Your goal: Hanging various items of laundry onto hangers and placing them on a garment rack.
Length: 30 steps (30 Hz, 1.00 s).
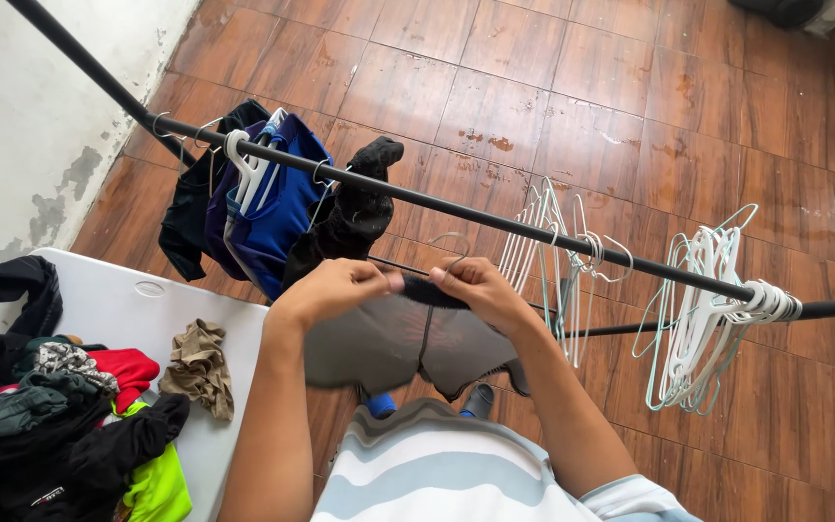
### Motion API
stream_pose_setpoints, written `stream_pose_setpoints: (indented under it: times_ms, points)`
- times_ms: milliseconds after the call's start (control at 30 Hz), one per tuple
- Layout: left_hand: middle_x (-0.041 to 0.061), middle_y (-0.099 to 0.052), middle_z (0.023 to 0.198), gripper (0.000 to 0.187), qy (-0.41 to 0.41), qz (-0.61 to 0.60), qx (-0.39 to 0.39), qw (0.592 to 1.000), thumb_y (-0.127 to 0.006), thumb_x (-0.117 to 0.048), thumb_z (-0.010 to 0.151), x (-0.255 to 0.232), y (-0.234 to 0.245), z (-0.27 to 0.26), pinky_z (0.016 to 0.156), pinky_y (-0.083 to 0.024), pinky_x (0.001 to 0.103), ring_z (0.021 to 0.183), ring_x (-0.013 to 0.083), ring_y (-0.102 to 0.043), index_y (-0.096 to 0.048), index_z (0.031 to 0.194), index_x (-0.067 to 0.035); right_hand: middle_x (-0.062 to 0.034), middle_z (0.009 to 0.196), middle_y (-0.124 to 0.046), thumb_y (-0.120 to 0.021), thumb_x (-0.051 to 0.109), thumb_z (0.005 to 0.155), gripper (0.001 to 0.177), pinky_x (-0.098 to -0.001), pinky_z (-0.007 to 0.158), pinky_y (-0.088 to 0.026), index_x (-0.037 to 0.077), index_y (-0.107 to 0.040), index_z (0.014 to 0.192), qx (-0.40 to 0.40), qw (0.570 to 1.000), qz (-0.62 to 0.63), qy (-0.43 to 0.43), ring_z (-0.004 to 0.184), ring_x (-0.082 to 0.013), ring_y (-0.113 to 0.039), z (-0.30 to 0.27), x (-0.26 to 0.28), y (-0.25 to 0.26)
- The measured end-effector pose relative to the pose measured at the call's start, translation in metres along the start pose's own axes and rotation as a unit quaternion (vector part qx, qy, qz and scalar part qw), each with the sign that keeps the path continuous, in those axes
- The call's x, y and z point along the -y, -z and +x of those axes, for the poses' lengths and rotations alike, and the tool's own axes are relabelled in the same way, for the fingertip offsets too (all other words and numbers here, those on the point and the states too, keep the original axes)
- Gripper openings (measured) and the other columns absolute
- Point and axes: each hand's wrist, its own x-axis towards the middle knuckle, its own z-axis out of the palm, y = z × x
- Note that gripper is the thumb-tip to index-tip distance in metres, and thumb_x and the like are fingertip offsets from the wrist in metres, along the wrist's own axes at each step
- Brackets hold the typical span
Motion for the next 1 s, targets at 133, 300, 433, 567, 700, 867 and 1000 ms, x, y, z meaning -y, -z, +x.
stream_pose_setpoints:
  times_ms: [133,300,433,567,700,867,1000]
  points:
    - [0.008,-0.073,0.071,0.040,-0.089,0.009,0.026,0.996,-0.080,-0.039,0.080,0.005,0.008,-0.008,0.061,-0.051,0.031,0.063,0.0133,-0.064,-0.080,0.100,-0.005,0.0082,0.080,-0.061,-0.066,0.036,0.103,0.040,-0.0212,0.064,-0.043,-0.003,-0.071,0.096,0.004,0.993,0.115,0.029,0.073,-0.0011,-0.051,0.005,0.001,-0.001]
    - [0.005,-0.056,0.057,0.025,-0.123,-0.035,0.007,0.992,-0.077,-0.027,0.083,0.019,0.030,-0.016,0.051,-0.042,0.031,0.054,0.0088,-0.047,-0.079,0.096,-0.005,0.0049,0.088,-0.065,-0.071,0.032,0.093,0.041,-0.0212,0.065,-0.044,0.005,-0.070,0.123,0.055,0.998,-0.027,0.027,0.078,-0.0046,-0.054,0.000,0.022,0.009]
    - [0.002,-0.052,0.055,0.025,-0.074,-0.057,-0.013,0.996,-0.078,-0.028,0.084,0.011,0.048,-0.033,0.049,-0.037,0.031,0.053,0.0079,-0.043,-0.079,0.091,-0.004,0.0004,0.099,-0.075,-0.079,0.026,0.081,0.047,-0.0235,0.081,-0.055,0.008,-0.070,0.124,0.067,0.992,-0.102,-0.032,0.093,-0.0086,-0.069,-0.005,0.019,0.024]
    - [-0.001,-0.050,0.055,0.027,-0.040,-0.075,0.004,0.996,-0.077,-0.028,0.085,0.039,0.045,-0.026,0.049,-0.034,0.030,0.054,0.0057,-0.040,-0.078,0.085,-0.001,-0.0071,0.108,-0.073,-0.077,0.027,0.088,0.039,-0.0347,0.081,-0.056,0.005,-0.076,0.120,0.024,0.999,-0.036,-0.015,0.097,-0.0175,-0.068,-0.002,-0.012,0.033]
    - [-0.005,-0.050,0.058,0.029,-0.079,-0.126,0.055,0.987,-0.077,-0.025,0.086,0.059,0.040,-0.016,0.050,-0.033,0.028,0.057,0.0036,-0.039,-0.079,0.083,0.003,-0.0094,0.124,-0.069,-0.071,0.015,0.101,0.019,-0.0322,0.096,-0.054,0.002,-0.080,0.113,0.008,0.988,-0.069,0.139,0.120,-0.0168,-0.063,-0.003,-0.004,0.033]
    - [-0.003,-0.054,0.056,0.025,-0.115,-0.106,0.037,0.987,-0.076,-0.024,0.083,0.065,0.022,0.008,0.050,-0.035,0.028,0.055,0.0044,-0.043,-0.080,0.089,-0.001,-0.0009,0.099,-0.072,-0.075,0.010,0.090,0.029,-0.0248,0.080,-0.053,0.006,-0.072,0.118,0.030,0.995,-0.083,-0.046,0.092,-0.0072,-0.063,0.004,-0.001,0.009]
    - [0.001,-0.066,0.066,0.022,-0.095,-0.054,-0.087,0.990,-0.075,-0.026,0.083,0.068,0.001,0.025,0.055,-0.044,0.030,0.058,0.0116,-0.058,-0.082,0.094,-0.009,0.0039,0.085,-0.070,-0.069,0.009,0.093,0.024,-0.0225,0.068,-0.051,-0.002,-0.072,0.114,-0.012,0.999,0.009,-0.037,0.078,-0.0037,-0.060,0.014,-0.014,-0.005]
